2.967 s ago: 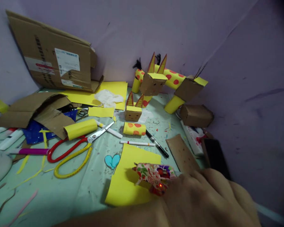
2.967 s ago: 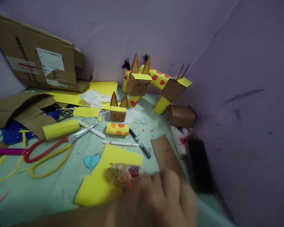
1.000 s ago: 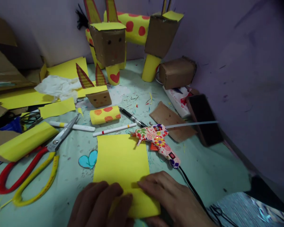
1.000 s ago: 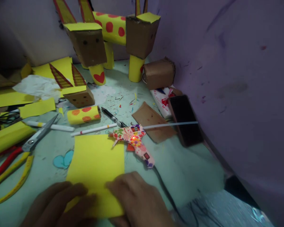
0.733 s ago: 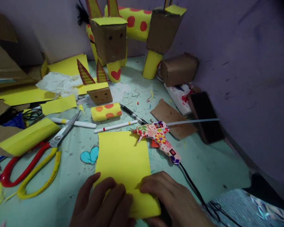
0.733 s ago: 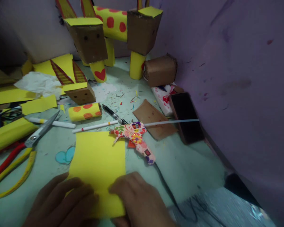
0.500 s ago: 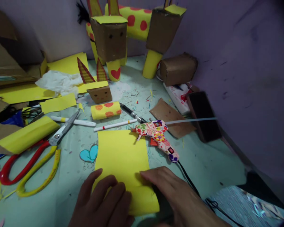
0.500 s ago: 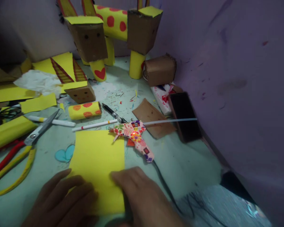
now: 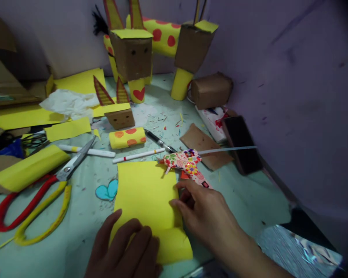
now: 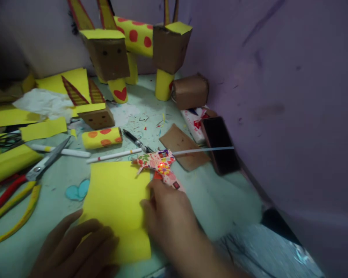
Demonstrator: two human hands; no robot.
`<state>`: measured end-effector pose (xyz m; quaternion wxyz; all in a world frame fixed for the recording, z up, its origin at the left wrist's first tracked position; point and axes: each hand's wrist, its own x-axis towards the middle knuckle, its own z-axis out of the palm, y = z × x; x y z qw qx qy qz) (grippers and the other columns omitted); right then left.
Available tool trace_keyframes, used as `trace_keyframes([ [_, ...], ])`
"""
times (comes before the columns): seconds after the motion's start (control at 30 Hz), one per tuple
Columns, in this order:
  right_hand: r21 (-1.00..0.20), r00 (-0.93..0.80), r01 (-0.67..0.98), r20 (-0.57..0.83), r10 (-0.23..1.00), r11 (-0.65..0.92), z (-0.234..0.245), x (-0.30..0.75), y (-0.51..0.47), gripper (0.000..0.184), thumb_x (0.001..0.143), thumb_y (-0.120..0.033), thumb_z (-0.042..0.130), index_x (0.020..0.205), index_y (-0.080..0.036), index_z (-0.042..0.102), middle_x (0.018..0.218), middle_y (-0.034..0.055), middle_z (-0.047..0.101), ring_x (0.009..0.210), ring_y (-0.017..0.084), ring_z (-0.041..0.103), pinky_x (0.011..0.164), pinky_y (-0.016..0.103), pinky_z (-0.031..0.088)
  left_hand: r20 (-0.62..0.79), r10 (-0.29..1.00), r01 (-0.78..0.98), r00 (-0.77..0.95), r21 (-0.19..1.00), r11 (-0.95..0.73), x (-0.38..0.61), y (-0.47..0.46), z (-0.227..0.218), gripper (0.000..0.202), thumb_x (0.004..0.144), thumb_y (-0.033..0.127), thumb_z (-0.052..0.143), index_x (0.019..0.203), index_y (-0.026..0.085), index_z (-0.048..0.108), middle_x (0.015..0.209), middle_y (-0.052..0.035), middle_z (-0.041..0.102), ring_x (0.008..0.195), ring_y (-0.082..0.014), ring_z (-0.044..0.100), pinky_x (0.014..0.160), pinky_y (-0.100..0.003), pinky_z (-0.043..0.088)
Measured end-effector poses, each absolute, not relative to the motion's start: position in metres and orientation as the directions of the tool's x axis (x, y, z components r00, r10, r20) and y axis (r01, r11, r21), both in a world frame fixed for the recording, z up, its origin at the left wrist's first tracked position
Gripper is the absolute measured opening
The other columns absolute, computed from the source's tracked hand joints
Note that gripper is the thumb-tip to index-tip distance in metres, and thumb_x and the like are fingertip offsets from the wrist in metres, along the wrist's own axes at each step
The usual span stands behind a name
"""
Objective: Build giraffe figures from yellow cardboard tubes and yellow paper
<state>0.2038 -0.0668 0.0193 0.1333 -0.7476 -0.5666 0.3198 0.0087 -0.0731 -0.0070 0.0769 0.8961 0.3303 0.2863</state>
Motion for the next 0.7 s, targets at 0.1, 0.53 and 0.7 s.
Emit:
trace_keyframes([
  [0.1, -0.614, 0.135, 0.716, -0.344, 0.929, -0.332, 0.014, 0.203, -0.061, 0.021, 0.072, -0.013, 0.061, 0.092, -0.02, 0.06, 0.068, 0.0005, 0.068, 0.063, 0.019, 0.064, 0.059, 0.027, 0.043, 0.43, 0.675, 0.577, 0.599, 0.352, -0.737, 0.011, -0.077, -0.004, 0.016, 0.087, 0.03, 0.051, 0.081, 0.023, 0.064, 0.076, 0.0033, 0.069, 0.083, -0.0171, 0.056, 0.107, -0.041, 0.026],
  [0.53, -0.604, 0.082, 0.779, -0.17, 0.982, -0.169, 0.014, 0.201, -0.06, 0.012, 0.077, -0.011, 0.052, 0.081, -0.019, 0.06, 0.071, 0.0027, 0.07, 0.062, 0.018, 0.064, 0.056, 0.025, 0.044, 0.337, 0.702, 0.54, 0.627, 0.461, -0.704, 0.016, -0.06, 0.009, 0.019, 0.089, 0.031, 0.048, 0.083, 0.022, 0.064, 0.076, 0.0021, 0.068, 0.084, -0.017, 0.056, 0.102, -0.038, 0.03],
  [0.7, -0.701, -0.023, 0.712, 0.033, 0.999, 0.04, 0.04, 0.21, -0.087, 0.021, 0.08, -0.023, 0.06, 0.101, -0.022, 0.06, 0.096, 0.0054, 0.07, 0.086, 0.02, 0.066, 0.074, 0.028, 0.05, 0.296, 0.711, 0.549, 0.638, 0.472, -0.69, 0.016, -0.06, 0.012, 0.018, 0.089, 0.031, 0.048, 0.086, 0.022, 0.064, 0.08, 0.0026, 0.068, 0.086, -0.0171, 0.056, 0.103, -0.038, 0.028],
])
